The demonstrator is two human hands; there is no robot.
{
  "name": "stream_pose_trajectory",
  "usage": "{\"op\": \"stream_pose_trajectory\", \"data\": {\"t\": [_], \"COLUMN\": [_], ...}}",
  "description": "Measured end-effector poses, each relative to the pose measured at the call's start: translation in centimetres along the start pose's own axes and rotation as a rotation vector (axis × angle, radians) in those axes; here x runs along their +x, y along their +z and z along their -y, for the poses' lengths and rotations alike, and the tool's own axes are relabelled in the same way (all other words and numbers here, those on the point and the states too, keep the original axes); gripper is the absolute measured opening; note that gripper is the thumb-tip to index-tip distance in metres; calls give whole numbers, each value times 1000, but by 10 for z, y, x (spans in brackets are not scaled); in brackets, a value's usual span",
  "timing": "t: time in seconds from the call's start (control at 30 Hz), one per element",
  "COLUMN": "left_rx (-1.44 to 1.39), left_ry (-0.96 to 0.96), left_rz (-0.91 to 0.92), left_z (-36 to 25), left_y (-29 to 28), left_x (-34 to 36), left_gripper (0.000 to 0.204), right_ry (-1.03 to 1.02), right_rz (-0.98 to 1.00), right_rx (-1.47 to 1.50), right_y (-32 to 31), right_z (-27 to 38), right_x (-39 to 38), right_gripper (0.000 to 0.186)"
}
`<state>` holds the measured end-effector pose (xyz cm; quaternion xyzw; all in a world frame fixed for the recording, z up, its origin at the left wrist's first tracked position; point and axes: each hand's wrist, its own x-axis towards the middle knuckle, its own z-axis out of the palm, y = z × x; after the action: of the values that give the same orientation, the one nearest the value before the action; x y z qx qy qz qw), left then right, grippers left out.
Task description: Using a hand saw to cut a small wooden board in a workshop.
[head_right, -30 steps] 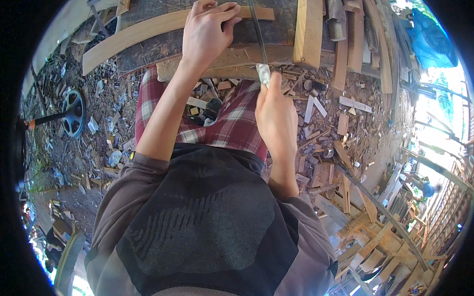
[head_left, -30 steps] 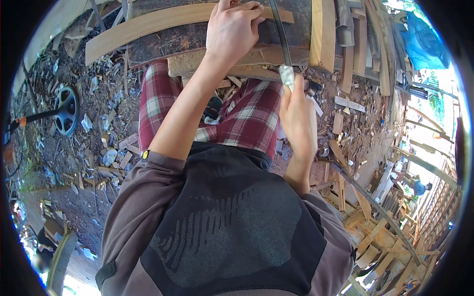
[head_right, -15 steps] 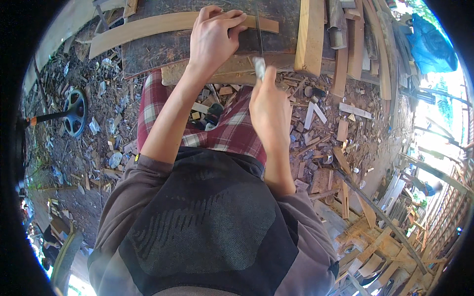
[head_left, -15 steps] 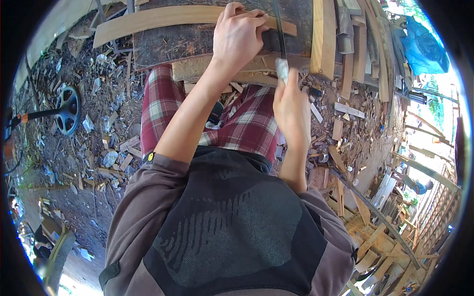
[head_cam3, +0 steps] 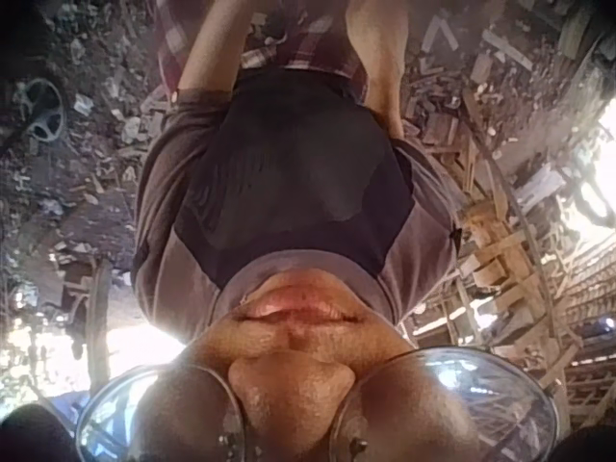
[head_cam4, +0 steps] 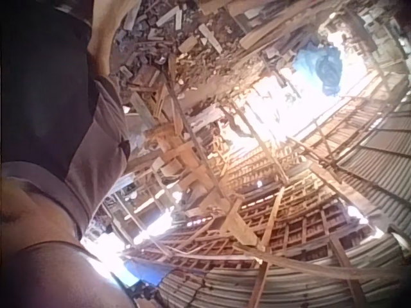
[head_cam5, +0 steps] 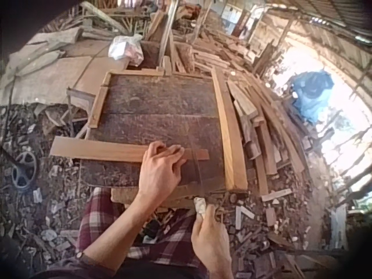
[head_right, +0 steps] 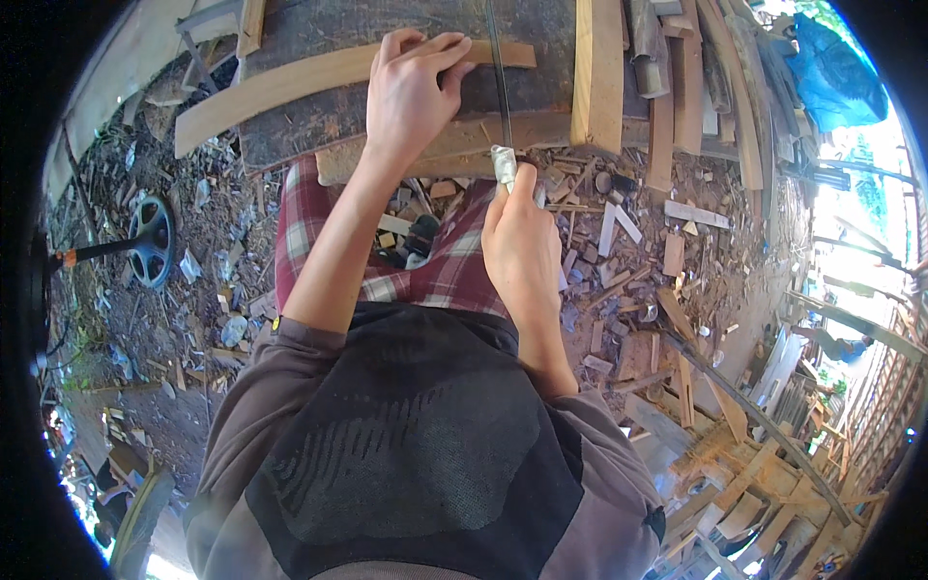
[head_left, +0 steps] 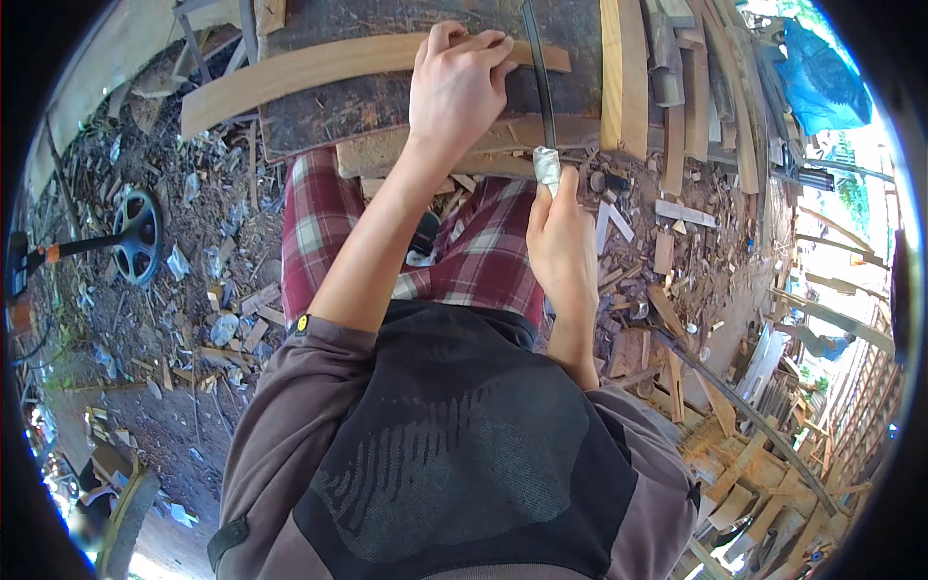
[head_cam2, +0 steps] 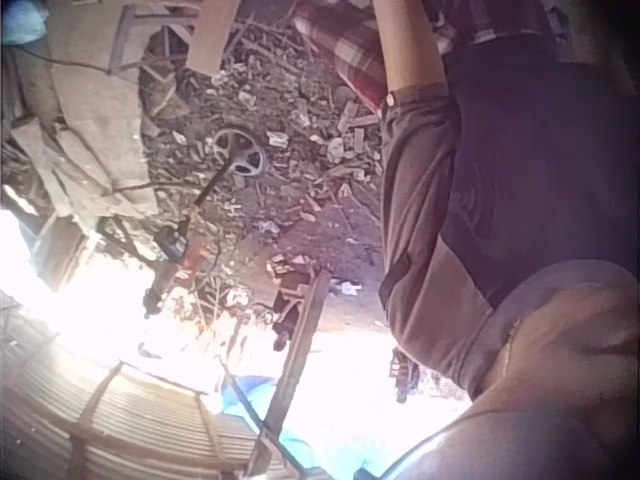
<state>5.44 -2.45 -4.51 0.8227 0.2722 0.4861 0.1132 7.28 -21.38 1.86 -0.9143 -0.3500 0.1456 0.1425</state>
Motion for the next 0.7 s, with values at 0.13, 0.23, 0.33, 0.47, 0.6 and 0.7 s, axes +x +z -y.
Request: {"op": "stream_pose_trajectory", "data": {"t": [0.13, 0.23, 0.33, 0.47, 0.6, 0.7], "left_rx": [4, -30, -58, -58, -45, -48], "left_ry": [5, 18, 15, -1, -28, -42], "left_rz": [16, 28, 50, 58, 70, 81], "left_z": [-1, 1, -2, -6, -10, -13], "left_y": [-3, -5, -6, -6, -6, -5], "left_x": [1, 3, 6, 6, 7, 8], "left_gripper": [24, 24, 23, 23, 22, 22], "right_ry": [3, -9, -1, 36, 21, -4], "right_rz": [1, 0, -2, 12, -10, -36], "right_rx": [-5, -57, -6, -14, 31, 67], "right_y": [1, -3, -10, -16, -9, -8], "right_z": [1, 6, 14, 25, 19, 12], "right_x": [7, 13, 26, 46, 53, 51], "right_gripper": [20, 20, 23, 24, 23, 22]}}
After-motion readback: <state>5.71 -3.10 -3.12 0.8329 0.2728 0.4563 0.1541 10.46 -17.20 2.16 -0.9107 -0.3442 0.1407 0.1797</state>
